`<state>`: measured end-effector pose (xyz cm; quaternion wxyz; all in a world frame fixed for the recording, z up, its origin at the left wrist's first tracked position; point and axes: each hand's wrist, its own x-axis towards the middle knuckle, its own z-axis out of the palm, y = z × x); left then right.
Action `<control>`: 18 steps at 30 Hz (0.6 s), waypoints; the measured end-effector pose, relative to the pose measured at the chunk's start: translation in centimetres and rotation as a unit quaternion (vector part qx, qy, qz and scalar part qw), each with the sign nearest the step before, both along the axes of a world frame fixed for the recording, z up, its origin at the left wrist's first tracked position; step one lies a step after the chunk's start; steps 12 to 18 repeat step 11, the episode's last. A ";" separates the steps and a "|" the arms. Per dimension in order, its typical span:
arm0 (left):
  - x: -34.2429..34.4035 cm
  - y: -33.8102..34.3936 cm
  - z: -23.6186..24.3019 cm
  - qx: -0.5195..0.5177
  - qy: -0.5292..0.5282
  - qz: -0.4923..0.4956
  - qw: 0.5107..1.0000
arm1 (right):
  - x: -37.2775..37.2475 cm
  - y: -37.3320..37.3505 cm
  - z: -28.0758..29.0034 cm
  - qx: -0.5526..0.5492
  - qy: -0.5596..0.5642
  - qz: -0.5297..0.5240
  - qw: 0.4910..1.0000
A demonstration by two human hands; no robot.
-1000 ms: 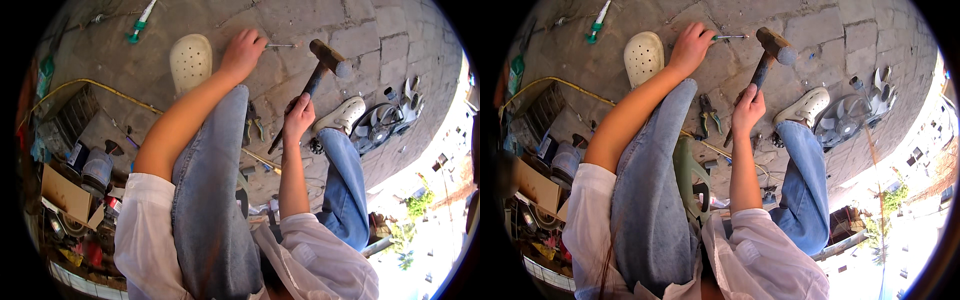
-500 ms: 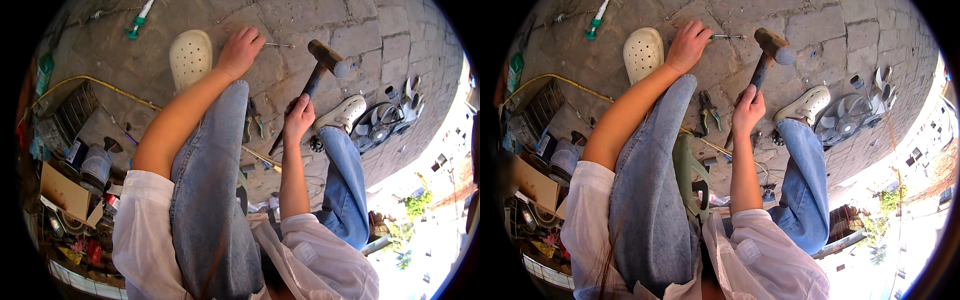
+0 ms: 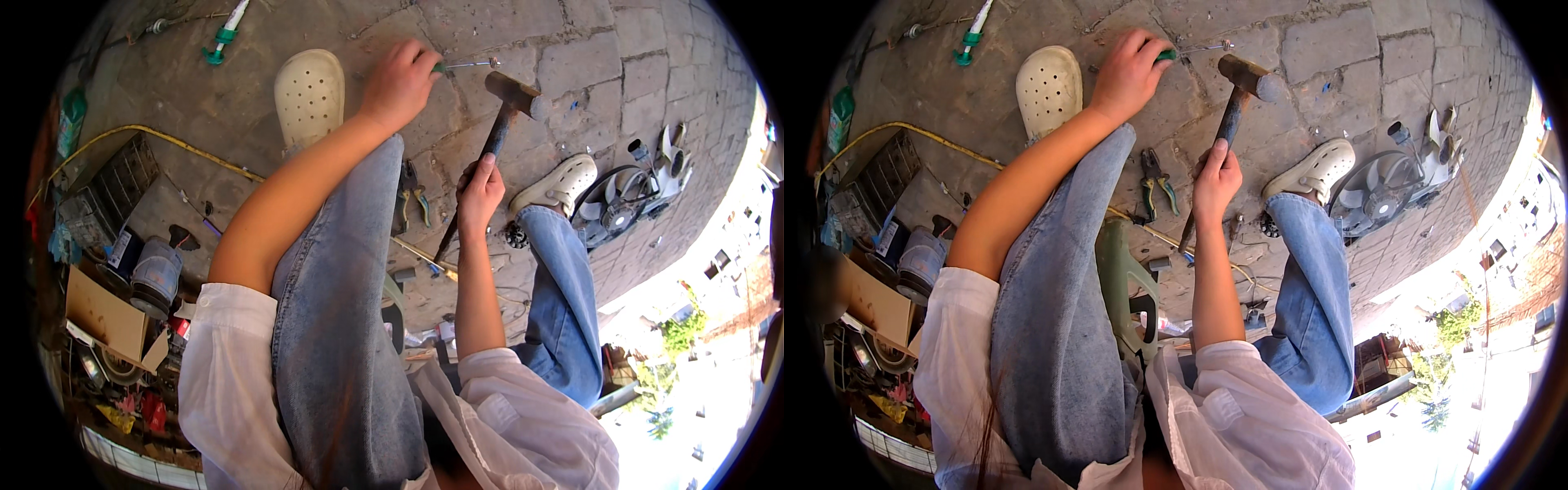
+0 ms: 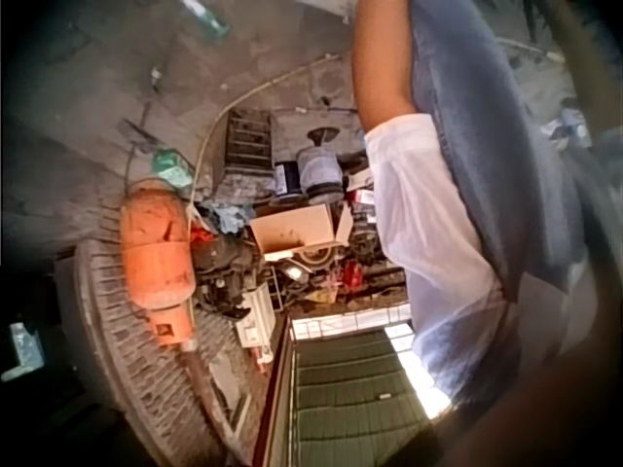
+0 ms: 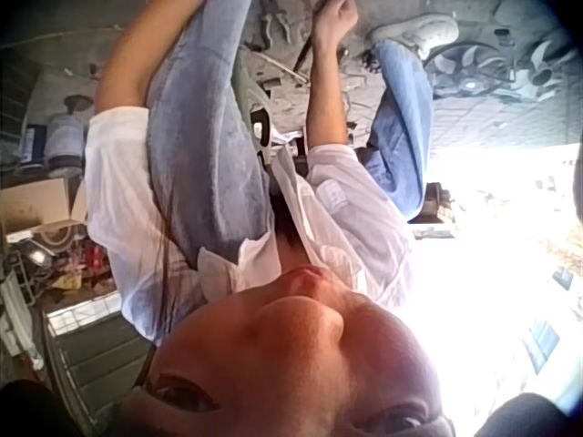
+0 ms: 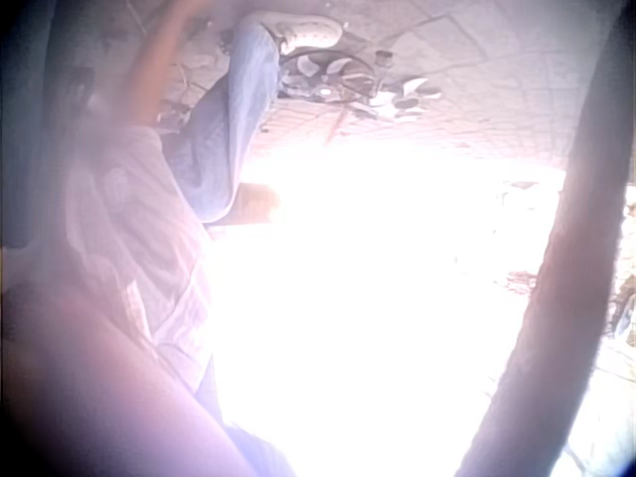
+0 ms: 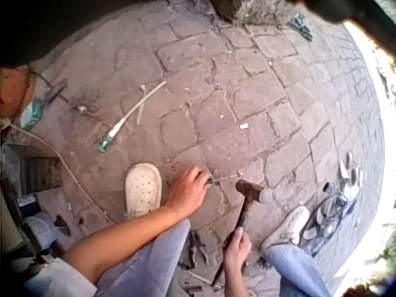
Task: The person sits on a low stool and uses a hammer and screwdriver to work on small metal components. They repeatedly strike the parts on the ground and manipulate them with their hands and tools.
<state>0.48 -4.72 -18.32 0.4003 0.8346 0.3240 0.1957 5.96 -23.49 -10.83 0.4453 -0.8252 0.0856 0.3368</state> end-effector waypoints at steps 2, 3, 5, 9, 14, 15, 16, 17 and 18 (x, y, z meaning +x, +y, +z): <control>0.1 0.0 -0.2 -0.006 0.011 0.001 1.000 | 0.0 0.0 -0.1 -0.006 -0.004 0.001 1.000; 0.0 -0.1 -0.3 -0.009 0.016 0.001 1.000 | 0.0 0.1 -0.2 -0.010 -0.006 0.002 1.000; -0.1 -0.1 -0.3 -0.023 0.060 0.006 0.998 | 0.1 0.1 -0.6 -0.014 -0.012 0.000 1.000; -0.7 0.1 -0.7 -0.021 0.088 -0.012 0.996 | 0.4 -0.3 -1.5 -0.044 -0.022 0.003 0.999; -0.8 -0.1 -0.5 -0.051 0.129 -0.023 0.990 | 0.4 -0.3 -1.5 -0.019 0.005 -0.027 0.999; -0.8 -0.1 -0.5 -0.051 0.129 -0.023 0.990 | 0.4 -0.3 -1.5 -0.019 0.005 -0.027 0.999; -0.8 -0.1 -0.5 -0.051 0.129 -0.023 0.990 | 0.4 -0.3 -1.5 -0.019 0.005 -0.027 0.999; -0.8 -0.1 -0.5 -0.051 0.129 -0.023 0.990 | 0.4 -0.3 -1.5 -0.019 0.005 -0.027 0.999; -0.8 -0.1 -0.5 -0.051 0.129 -0.023 0.990 | 0.4 -0.3 -1.5 -0.019 0.005 -0.027 0.999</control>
